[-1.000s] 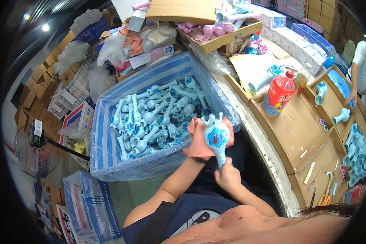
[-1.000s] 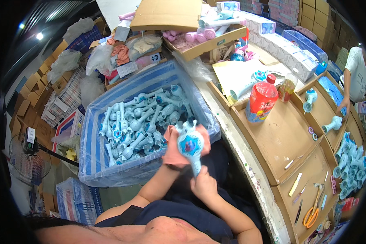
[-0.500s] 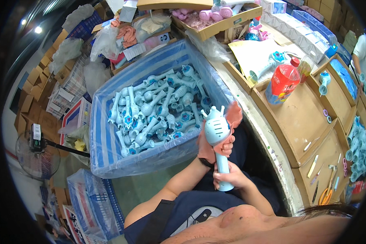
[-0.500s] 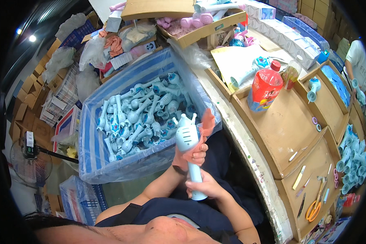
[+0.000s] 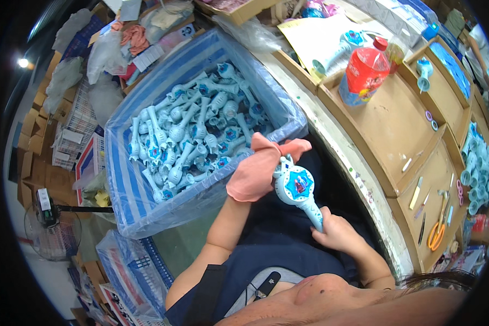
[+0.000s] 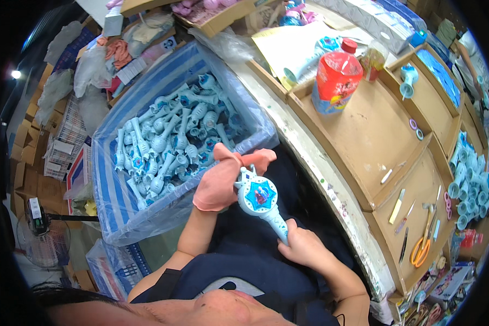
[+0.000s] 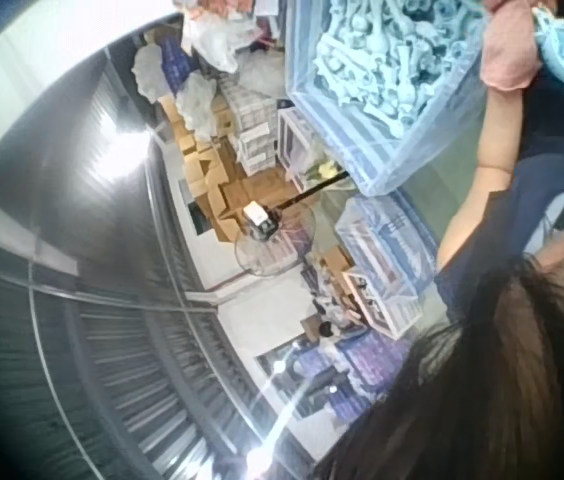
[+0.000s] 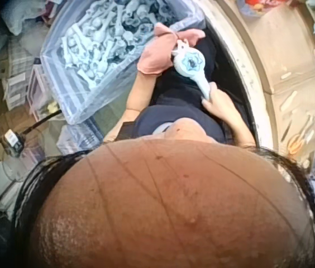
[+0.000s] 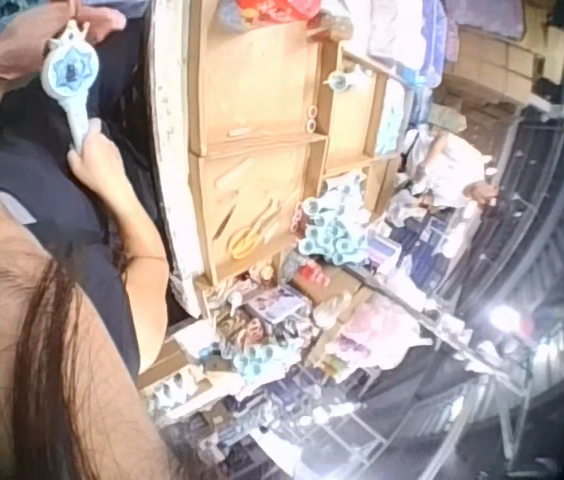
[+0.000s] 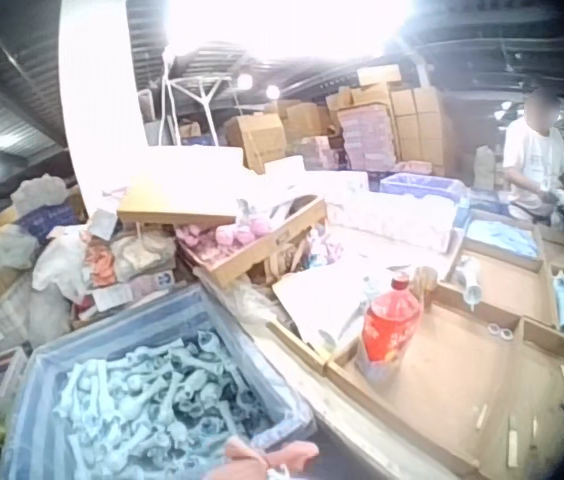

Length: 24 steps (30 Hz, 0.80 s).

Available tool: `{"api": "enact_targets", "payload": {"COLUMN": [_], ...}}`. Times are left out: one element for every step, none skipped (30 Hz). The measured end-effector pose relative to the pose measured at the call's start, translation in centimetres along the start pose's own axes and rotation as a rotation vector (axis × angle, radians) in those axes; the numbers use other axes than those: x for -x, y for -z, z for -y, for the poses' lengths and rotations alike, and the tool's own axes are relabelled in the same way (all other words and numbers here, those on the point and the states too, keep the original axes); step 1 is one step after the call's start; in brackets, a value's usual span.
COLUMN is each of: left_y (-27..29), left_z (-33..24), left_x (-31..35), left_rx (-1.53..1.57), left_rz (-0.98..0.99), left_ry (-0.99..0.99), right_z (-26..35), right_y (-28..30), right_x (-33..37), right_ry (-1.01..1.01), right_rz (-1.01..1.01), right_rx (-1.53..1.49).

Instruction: The person inserts a purple battery into a light blue toy microphone, closes the compartment, and wipes the toy with a pink cloth. The person repeats this process for several identical toys, placing each finished unit into a large bin.

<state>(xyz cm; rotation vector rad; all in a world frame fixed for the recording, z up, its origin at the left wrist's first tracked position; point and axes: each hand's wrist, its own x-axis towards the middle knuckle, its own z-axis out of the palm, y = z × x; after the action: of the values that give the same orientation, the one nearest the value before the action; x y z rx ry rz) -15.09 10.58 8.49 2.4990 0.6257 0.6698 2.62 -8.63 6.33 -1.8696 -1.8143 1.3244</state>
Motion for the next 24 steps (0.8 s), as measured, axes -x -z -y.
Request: {"api": "enact_targets", "payload": {"left_y": [-0.3, -0.6, -1.0, -1.3, -1.5, -1.7, -1.8, -1.9, -1.9, -2.0, -2.2, -2.3, -2.5, -2.6, -2.8, -2.9, -3.1, -3.4, -3.6, -3.5, -3.6, -3.5, -3.5, -3.6], "left_z": [0.3, 0.7, 0.8, 0.8, 0.6, 0.5, 0.2, 0.1, 0.0, -0.1, -0.1, 0.0, 0.0, 0.0, -0.1, -0.3, -0.6, -1.0, -1.4, -1.4, -1.7, -1.6, -1.5, -1.4], "left_x": [-0.3, -0.6, -0.7, -0.6, -0.4, -0.1, 0.3, 0.5, 0.7, 0.7, 0.6, 0.5, 0.4, 0.3, 0.3, 0.4, 0.5, 0.6, 0.7, 0.8, 0.9, 0.9, 1.0, 1.0], "left_rx": [0.046, 0.256, 0.390, 0.351, 0.280, 0.209, 0.217, 0.224, 0.423, 0.622, 0.775, 0.825, 0.713, 0.715, 0.601, 0.483, 0.855, 1.499, 1.857, 1.841, 1.843, 1.348, 0.837, 0.343], "left_rz": [0.045, 0.043, 0.022, 0.030, 0.033, 0.037, -0.010, -0.056, -0.033, -0.013, 0.008, 0.039, 0.100, 0.054, 0.029, -0.001, -0.001, -0.064, -0.203, -0.253, -0.245, -0.160, -0.162, -0.149], "left_ry": [-0.080, -0.184, -0.176, -0.183, -0.144, -0.105, -0.112, -0.114, -0.059, -0.005, 0.028, 0.094, 0.133, 0.088, 0.033, -0.023, 0.142, 0.387, 0.579, 0.607, 0.612, 0.413, 0.318, 0.178], "right_z": [0.2, 0.5, 0.8, 1.1, 1.2, 1.2, 1.2, 1.1, 0.9, 0.7, 0.6, 0.5, 0.4, 0.4, 0.5, 0.6, 0.7, 0.7, 0.8, 0.8, 0.8, 0.7, 0.5, 0.4], "right_y": [0.4, 0.4, 0.5, 0.4, 0.3, 0.3, 0.2, 0.3, 0.5, 0.6, 0.8, 0.9, 0.9, 0.9, 0.9, 0.8, 0.7, 0.7, 0.6, 0.6, 0.6, 0.6, 0.6, 0.4], "right_x": [0.5, 0.9, 1.1, 1.3, 1.3, 1.4, 1.4, 1.6, 1.7, 1.8, 1.9, 2.0, 2.0, 2.0, 2.0, 1.9, 1.9, 1.9, 2.0, 2.1, 2.2, 2.3, 2.4, 2.5], "right_ry": [-0.009, -0.037, -0.072, -0.055, -0.056, -0.054, -0.060, -0.064, -0.082, -0.099, -0.091, -0.086, -0.103, -0.116, -0.075, -0.054, -0.037, -0.045, -0.064, -0.103, -0.088, -0.090, -0.102, -0.114], "right_rz": [0.038, 0.070, 0.085, 0.070, 0.059, 0.066, 0.030, 0.016, 0.017, 0.009, 0.028, 0.045, 0.043, 0.063, 0.039, 0.011, 0.016, -0.020, -0.012, -0.010, 0.002, 0.006, 0.002, 0.016], "right_rx": [-0.008, -0.014, -0.004, -0.022, -0.022, -0.025, 0.002, 0.022, 0.048, 0.073, 0.060, 0.052, 0.058, 0.071, 0.064, 0.078, 0.087, 0.115, 0.131, 0.159, 0.147, 0.151, 0.165, 0.133]}}
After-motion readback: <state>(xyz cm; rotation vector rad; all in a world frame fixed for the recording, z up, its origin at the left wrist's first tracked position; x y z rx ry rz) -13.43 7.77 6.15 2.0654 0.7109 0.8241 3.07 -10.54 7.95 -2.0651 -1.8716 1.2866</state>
